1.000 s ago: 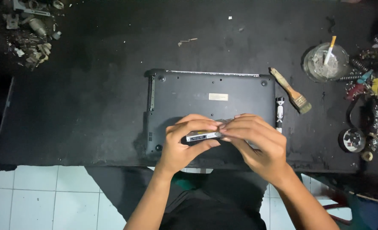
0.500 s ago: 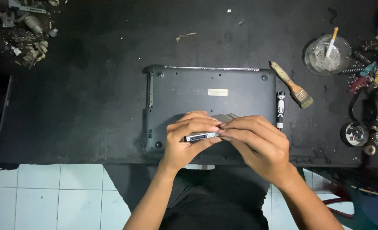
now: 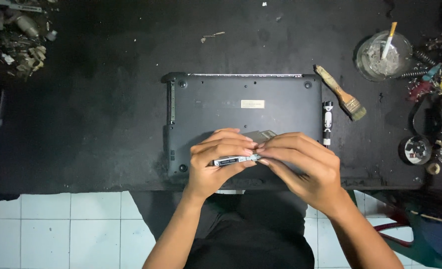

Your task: The person is disassembling a laptop by removing screws from the back panel and extracting the optical drive using a screwdriver.

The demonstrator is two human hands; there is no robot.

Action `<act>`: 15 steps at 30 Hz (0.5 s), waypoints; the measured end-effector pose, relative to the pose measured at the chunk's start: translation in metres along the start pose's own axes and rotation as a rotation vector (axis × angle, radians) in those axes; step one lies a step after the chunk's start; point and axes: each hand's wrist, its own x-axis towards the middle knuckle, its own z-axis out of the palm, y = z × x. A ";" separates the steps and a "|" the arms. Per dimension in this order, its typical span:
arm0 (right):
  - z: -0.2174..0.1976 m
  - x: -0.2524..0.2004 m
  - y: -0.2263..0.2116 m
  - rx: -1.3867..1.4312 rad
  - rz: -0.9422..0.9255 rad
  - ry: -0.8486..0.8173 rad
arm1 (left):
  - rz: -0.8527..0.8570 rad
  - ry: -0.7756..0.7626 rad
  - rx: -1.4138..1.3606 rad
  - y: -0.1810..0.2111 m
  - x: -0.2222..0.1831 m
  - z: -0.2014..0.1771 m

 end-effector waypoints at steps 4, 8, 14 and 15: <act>0.000 0.001 0.000 0.002 0.007 -0.012 | 0.002 0.005 -0.020 -0.002 -0.001 -0.001; -0.001 0.002 0.003 0.004 0.006 -0.026 | 0.000 -0.003 -0.013 -0.003 -0.001 -0.001; -0.002 0.004 0.003 0.000 -0.009 -0.042 | -0.001 -0.007 -0.005 -0.003 0.000 -0.003; -0.001 0.004 0.004 -0.008 -0.015 -0.047 | -0.005 -0.014 -0.003 -0.004 0.000 -0.004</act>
